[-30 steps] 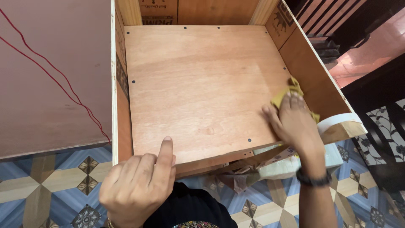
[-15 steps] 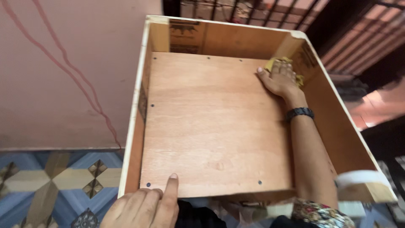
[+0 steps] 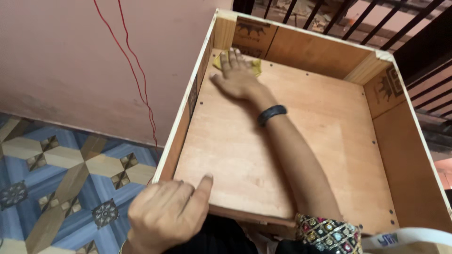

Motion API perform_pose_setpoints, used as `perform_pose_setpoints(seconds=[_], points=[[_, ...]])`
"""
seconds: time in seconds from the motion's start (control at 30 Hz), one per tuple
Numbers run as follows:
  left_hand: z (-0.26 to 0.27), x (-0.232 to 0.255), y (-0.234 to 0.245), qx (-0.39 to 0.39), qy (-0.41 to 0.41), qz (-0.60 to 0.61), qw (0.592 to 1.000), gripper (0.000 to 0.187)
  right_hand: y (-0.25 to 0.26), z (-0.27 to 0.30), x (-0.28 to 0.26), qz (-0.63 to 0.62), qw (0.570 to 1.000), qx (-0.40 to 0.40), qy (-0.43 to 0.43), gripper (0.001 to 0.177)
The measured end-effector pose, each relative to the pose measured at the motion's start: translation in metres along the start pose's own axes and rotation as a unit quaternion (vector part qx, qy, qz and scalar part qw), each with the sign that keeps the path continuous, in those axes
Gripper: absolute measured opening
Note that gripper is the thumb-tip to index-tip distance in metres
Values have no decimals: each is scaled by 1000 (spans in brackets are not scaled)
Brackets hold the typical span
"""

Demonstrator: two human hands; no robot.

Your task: The person wipes artificial flower arrangements and the surface of a wooden shelf using a yellow cloth. They handle the flowers one at a time, wiping them thoroughly before placing them on a nearby table, then wipe the shelf surface.

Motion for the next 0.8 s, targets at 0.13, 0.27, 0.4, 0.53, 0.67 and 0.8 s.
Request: perform_pose_setpoints(seconds=[0.13,0.27,0.4,0.53,0.67,0.8], points=[[-1,1,-1,-1,13,-14,1000,15,13,24,73,-55,998,11,-34,88],[2,2,-1,-10,24,-30,999,16,29,61,209,-70,980,60,-177,93],[5,3,1,11,27,-25,999,20,36,107,306,-68,952,105,-278,91],[6,4,0,26,21,-33,999,19,32,91,281,-69,957,96,-267,87],[7,6,2,23,22,-43,999,16,24,73,156,-92,985,77,-126,84],[6,8,4,19,0,-41,999,15,-5,66,-2,-36,999,22,16,82]])
Point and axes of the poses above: each hand's wrist, its own z-axis away from the middle knuckle, its own y-axis out of the back of the hand, x = y × z, the point moved 10 cm from there along -z, towards the middle knuckle, and after that the axes turned 11 degrees about -y, right-handed, at the moved point
